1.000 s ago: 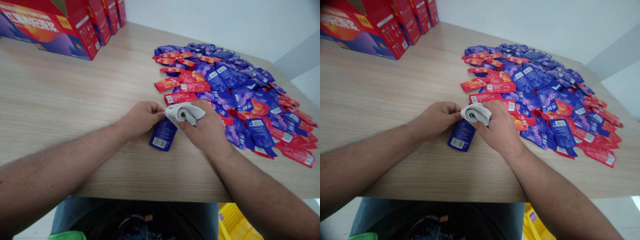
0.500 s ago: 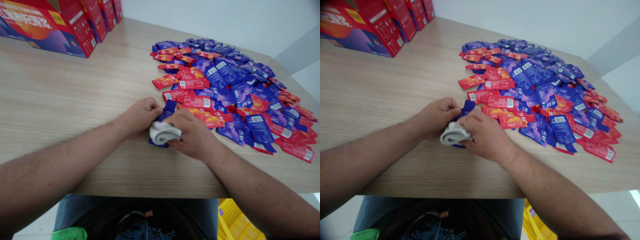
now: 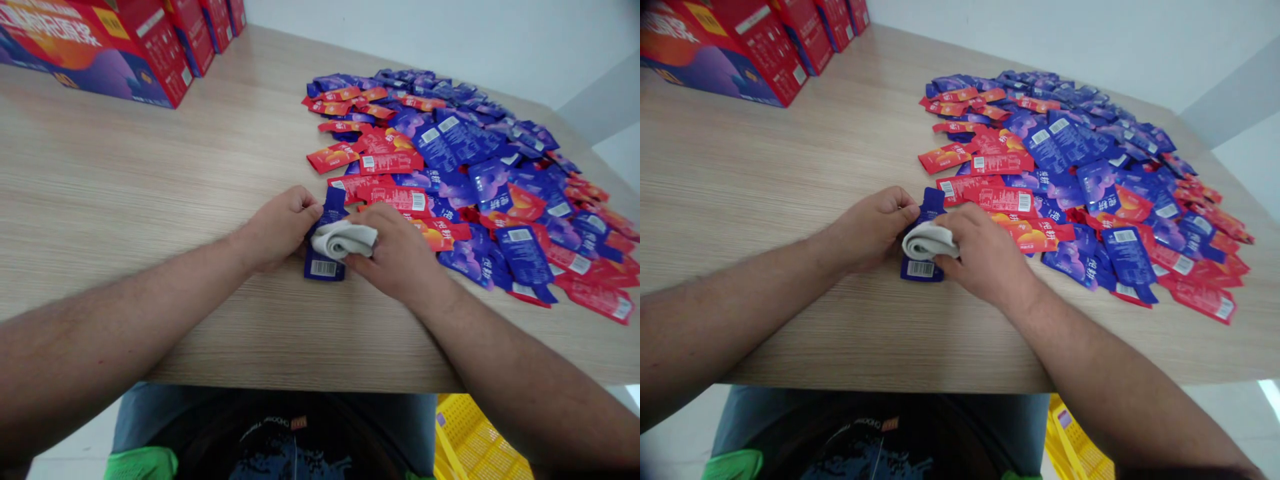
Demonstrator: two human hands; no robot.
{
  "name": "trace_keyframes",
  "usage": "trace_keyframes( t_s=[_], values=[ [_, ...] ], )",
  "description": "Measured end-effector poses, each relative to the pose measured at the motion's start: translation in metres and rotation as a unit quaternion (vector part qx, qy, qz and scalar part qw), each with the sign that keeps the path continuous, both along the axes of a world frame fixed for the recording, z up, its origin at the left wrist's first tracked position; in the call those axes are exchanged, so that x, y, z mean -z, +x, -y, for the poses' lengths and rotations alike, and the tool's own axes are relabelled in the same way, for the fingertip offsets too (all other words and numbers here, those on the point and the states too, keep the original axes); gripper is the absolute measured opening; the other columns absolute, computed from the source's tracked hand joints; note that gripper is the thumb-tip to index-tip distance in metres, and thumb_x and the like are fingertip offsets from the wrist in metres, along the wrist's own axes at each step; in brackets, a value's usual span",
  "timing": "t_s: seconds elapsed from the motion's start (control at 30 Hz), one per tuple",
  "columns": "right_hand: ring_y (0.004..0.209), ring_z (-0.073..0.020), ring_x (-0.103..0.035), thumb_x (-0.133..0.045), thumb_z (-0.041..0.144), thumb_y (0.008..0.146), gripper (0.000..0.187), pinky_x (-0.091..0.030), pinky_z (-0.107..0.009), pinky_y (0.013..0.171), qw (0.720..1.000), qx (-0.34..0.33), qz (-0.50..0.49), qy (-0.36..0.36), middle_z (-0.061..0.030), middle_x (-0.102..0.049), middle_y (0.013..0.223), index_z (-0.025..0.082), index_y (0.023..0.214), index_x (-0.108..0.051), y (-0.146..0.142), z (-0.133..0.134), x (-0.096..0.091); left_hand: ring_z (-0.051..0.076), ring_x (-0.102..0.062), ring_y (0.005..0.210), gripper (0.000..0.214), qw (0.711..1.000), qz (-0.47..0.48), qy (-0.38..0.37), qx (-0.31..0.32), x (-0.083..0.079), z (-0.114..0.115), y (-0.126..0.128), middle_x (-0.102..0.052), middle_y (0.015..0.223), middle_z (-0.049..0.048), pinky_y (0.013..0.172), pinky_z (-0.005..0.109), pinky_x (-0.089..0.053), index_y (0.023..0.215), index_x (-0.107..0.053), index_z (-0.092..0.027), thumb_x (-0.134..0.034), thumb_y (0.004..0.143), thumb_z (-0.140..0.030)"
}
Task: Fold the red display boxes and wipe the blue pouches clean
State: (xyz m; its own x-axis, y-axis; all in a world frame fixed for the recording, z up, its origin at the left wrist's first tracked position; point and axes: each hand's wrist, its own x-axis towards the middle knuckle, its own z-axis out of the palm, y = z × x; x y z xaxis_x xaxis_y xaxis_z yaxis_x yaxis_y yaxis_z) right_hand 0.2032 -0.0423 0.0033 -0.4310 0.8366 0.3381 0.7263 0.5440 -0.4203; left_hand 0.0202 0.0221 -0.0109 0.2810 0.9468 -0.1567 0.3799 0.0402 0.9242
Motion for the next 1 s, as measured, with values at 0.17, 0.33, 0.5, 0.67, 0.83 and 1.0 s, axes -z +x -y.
trace_keyframes(
  t_s=[0.17,0.33,0.5,0.67,0.83,1.0],
  values=[
    [0.094,-0.0218,-0.06,-0.07,0.017,0.081,0.029,-0.052,-0.034,0.08,0.989,-0.132,0.039,-0.059,-0.0054,-0.063,0.102,0.023,0.109,-0.065,-0.003,0.002,-0.001,0.012,-0.049,0.055,0.009,1.0,-0.025,-0.017,0.009,-0.002,0.0,0.0,-0.055,0.065,-0.0013,0.047,0.023,-0.033,0.085,-0.055,-0.02,-0.055,0.089,-0.029],
    [0.103,-0.0251,-0.059,-0.072,0.016,0.08,0.032,-0.05,-0.039,0.088,1.0,-0.03,0.0,-0.004,-0.0068,-0.065,0.107,0.022,0.11,-0.064,0.006,-0.005,0.0,0.011,-0.05,0.053,0.008,0.996,0.038,-0.075,-0.011,-0.002,0.0,0.002,-0.054,0.066,-0.0023,0.047,0.021,-0.036,0.091,-0.051,-0.022,-0.051,0.093,-0.029],
    [0.096,-0.0203,-0.06,-0.069,0.015,0.081,0.03,-0.051,-0.033,0.081,0.985,-0.154,0.009,-0.078,-0.0036,-0.064,0.105,0.024,0.11,-0.064,0.012,-0.007,-0.001,0.01,-0.044,0.048,0.006,0.993,0.057,-0.099,-0.007,-0.003,0.001,0.004,-0.048,0.06,-0.0037,0.044,0.022,-0.035,0.088,-0.049,-0.022,-0.051,0.092,-0.025],
    [0.101,-0.0258,-0.06,-0.068,0.021,0.084,0.026,-0.05,-0.042,0.088,0.999,-0.043,-0.012,-0.013,-0.006,-0.067,0.104,0.023,0.11,-0.065,0.017,-0.013,-0.003,0.012,-0.048,0.051,0.006,0.988,0.097,-0.12,-0.011,-0.003,0.0,0.004,-0.05,0.062,-0.003,0.047,0.025,-0.04,0.09,-0.048,-0.023,-0.05,0.093,-0.027],
    [0.099,-0.025,-0.061,-0.069,0.019,0.082,0.028,-0.051,-0.038,0.082,0.994,-0.099,-0.002,-0.036,-0.0055,-0.067,0.102,0.024,0.109,-0.065,0.014,-0.012,-0.003,0.012,-0.047,0.051,0.007,0.995,0.057,-0.084,0.006,0.002,-0.002,0.002,-0.051,0.062,-0.0024,0.047,0.025,-0.037,0.088,-0.051,-0.023,-0.052,0.091,-0.029],
    [0.101,-0.029,-0.061,-0.068,0.031,0.087,0.024,-0.049,-0.043,0.085,0.996,0.071,-0.028,0.038,-0.0081,-0.067,0.104,0.022,0.109,-0.065,0.018,-0.016,-0.003,0.012,-0.048,0.051,0.009,0.991,0.072,-0.099,0.061,0.002,0.001,0.0,-0.052,0.065,-0.0026,0.047,0.024,-0.037,0.09,-0.051,-0.023,-0.053,0.091,-0.032]
  ],
)
